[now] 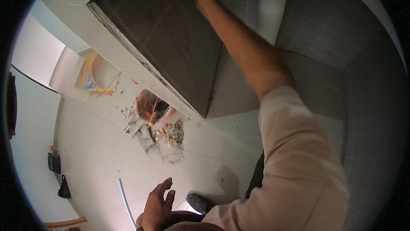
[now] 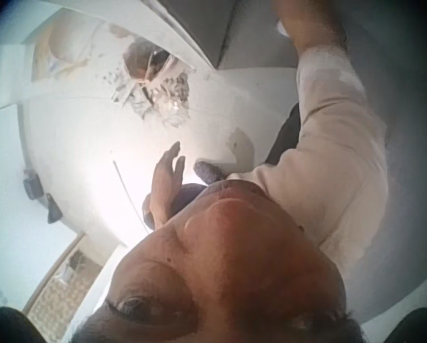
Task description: The person cleans a stainless steel sink with a cloth and then wipes down the surrounding tiled walls and countertops.
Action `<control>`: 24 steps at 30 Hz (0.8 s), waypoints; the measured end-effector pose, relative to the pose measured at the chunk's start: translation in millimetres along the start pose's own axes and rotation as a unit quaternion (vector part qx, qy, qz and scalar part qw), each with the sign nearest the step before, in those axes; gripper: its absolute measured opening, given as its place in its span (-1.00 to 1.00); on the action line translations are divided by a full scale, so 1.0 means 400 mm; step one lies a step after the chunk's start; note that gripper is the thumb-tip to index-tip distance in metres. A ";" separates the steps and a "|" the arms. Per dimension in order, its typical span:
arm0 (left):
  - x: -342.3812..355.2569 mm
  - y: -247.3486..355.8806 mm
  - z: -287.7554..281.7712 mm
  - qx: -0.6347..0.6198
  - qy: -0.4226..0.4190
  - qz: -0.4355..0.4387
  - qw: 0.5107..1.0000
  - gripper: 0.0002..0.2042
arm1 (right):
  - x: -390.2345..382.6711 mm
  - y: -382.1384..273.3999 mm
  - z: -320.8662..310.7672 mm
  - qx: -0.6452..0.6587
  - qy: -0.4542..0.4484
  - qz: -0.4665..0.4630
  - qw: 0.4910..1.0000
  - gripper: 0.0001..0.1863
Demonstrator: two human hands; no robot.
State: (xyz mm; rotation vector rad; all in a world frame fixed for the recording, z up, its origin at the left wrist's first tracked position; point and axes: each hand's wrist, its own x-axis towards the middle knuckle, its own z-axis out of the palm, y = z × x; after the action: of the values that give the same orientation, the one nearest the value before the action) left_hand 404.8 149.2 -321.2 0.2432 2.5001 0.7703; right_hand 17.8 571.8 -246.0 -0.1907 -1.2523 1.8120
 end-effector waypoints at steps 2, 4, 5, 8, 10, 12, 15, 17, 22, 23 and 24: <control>0.007 0.029 -0.007 -0.002 0.009 0.025 1.000 -0.58 | -0.013 0.033 -0.029 -0.046 -0.116 -0.054 0.991 -0.55; 0.014 0.039 -0.003 -0.007 0.011 0.019 1.000 -0.58 | 0.034 -0.055 0.008 -0.040 -0.078 0.017 0.996 -0.56; 0.014 0.040 0.001 -0.014 0.009 0.019 1.000 -0.58 | 0.065 -0.082 0.010 -0.041 -0.038 0.083 0.995 -0.57; 0.020 0.022 0.016 -0.015 -0.020 0.038 0.999 -0.58 | 0.124 0.022 -0.008 -0.048 0.021 -0.051 0.997 -0.64; 0.014 0.029 0.003 -0.004 -0.012 0.012 1.000 -0.59 | -0.031 0.088 -0.006 -0.080 0.018 -0.114 0.990 -0.66; 0.016 0.043 0.000 0.006 0.001 -0.001 1.000 -0.59 | -0.159 0.096 -0.011 -0.062 -0.009 -0.185 0.981 -0.70; 0.029 0.062 0.003 -0.010 0.002 0.039 0.999 -0.59 | -0.063 0.058 -0.014 -0.061 -0.005 -0.123 0.991 -0.71; 0.030 0.075 0.014 -0.011 -0.010 0.048 0.999 -0.59 | 0.072 0.013 0.000 -0.024 -0.002 -0.048 0.999 -0.71; 0.001 0.016 0.013 -0.005 0.017 0.009 1.000 -0.59 | 0.058 -0.025 0.042 -0.002 -0.046 -0.010 0.999 -0.73; -0.006 0.005 0.009 -0.006 0.019 -0.009 1.000 -0.58 | 0.029 -0.001 0.031 -0.013 -0.053 -0.018 0.998 -0.73; -0.011 -0.004 -0.005 -0.008 0.025 -0.011 1.000 -0.60 | 0.023 0.014 0.031 -0.013 -0.047 -0.018 0.999 -0.73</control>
State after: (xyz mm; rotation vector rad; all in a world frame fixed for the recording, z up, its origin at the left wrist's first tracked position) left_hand 407.4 145.6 -318.7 0.1935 2.5370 0.7976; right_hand 2.4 569.8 -241.5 -0.0972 -1.3368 1.7926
